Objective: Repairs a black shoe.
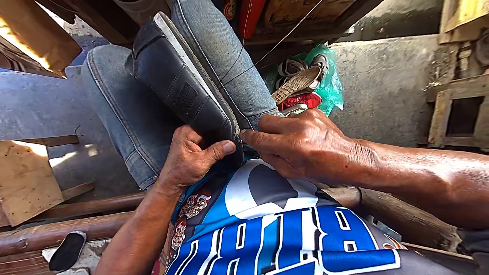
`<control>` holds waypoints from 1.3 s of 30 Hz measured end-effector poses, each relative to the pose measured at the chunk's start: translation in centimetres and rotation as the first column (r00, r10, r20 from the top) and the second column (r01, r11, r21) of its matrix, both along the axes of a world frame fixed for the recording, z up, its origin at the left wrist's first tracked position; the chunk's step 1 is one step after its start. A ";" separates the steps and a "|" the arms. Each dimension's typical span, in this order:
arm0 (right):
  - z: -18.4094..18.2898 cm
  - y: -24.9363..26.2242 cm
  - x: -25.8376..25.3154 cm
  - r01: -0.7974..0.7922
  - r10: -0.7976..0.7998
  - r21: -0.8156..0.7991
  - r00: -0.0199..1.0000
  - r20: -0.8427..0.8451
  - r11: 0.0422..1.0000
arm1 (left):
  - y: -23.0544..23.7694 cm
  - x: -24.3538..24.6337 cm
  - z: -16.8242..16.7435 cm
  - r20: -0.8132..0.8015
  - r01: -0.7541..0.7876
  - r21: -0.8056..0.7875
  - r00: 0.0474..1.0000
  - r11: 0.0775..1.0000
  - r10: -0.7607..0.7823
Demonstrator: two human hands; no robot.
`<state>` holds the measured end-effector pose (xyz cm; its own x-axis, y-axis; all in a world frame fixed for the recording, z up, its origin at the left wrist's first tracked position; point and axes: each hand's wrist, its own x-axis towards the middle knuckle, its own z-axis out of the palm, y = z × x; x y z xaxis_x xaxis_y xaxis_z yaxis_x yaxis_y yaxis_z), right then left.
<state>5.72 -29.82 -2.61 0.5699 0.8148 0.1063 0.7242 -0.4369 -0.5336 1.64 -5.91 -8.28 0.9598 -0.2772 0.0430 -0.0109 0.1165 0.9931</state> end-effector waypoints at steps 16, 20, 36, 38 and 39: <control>-0.2 2.0 -0.5 0.138 -0.139 -0.019 0.974 -0.179 0.990 | -0.2 -0.1 -0.3 0.010 -0.025 0.046 1.000 0.999 0.025; 0.1 1.5 -0.4 0.082 -0.078 0.047 0.994 -0.075 0.996 | -0.2 -0.1 0.6 0.017 -0.017 0.010 1.000 1.000 0.016; -0.9 -1.9 0.1 0.118 -0.066 0.214 0.969 -0.236 0.970 | 15.1 -0.8 0.8 0.115 -0.465 0.260 0.885 0.846 0.451; -1.0 -1.9 0.2 0.127 -0.070 0.221 0.966 -0.249 0.967 | 15.9 -1.2 2.2 0.248 -0.581 0.656 0.769 0.482 0.589; -1.0 -1.9 0.2 0.130 -0.072 0.223 0.965 -0.253 0.966 | 15.9 -1.3 2.3 0.283 -0.539 0.761 0.776 0.361 0.564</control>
<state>5.92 -31.74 -3.62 0.6802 0.7201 0.1370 0.5196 -0.3418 -0.7830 0.37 9.99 -5.95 0.9085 0.4089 0.0860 0.2531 -0.7022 0.6655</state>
